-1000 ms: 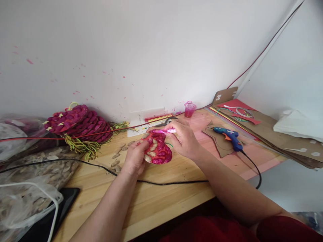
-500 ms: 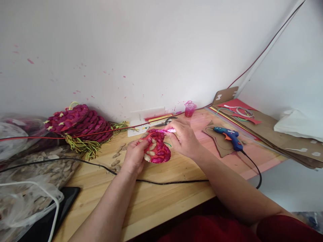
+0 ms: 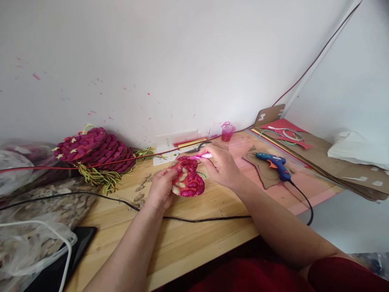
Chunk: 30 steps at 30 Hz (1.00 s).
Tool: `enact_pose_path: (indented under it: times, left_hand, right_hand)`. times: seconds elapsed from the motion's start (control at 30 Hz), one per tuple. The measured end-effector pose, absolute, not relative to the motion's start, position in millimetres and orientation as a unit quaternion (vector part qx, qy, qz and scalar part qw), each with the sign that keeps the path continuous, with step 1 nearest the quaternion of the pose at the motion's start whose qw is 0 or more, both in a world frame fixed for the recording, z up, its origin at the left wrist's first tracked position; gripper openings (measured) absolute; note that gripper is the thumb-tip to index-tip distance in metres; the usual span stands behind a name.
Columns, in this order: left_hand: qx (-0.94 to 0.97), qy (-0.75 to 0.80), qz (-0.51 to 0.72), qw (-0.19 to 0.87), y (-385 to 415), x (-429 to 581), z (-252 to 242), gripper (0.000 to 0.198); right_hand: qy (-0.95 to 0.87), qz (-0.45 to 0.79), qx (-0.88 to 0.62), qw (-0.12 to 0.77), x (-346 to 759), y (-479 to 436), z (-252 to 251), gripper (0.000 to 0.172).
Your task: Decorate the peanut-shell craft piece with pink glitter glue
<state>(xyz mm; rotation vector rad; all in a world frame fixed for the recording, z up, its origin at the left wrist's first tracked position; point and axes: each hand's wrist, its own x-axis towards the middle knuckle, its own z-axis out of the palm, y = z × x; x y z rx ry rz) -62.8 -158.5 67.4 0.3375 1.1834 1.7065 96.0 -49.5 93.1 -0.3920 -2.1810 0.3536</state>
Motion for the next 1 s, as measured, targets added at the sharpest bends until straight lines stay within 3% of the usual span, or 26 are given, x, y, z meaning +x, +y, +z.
enact_pose_path:
  times: [0.43, 1.0]
  left_hand:
    - [0.168, 0.519, 0.686, 0.482, -159, -61, 63, 0.034]
    - [0.211, 0.551, 0.676, 0.441, -160, -61, 55, 0.034]
  right_hand:
    - [-0.875, 0.149, -0.112, 0.447, 92, -56, 92, 0.012]
    - [-0.88, 0.142, -0.104, 0.442, 91, -56, 88, 0.009]
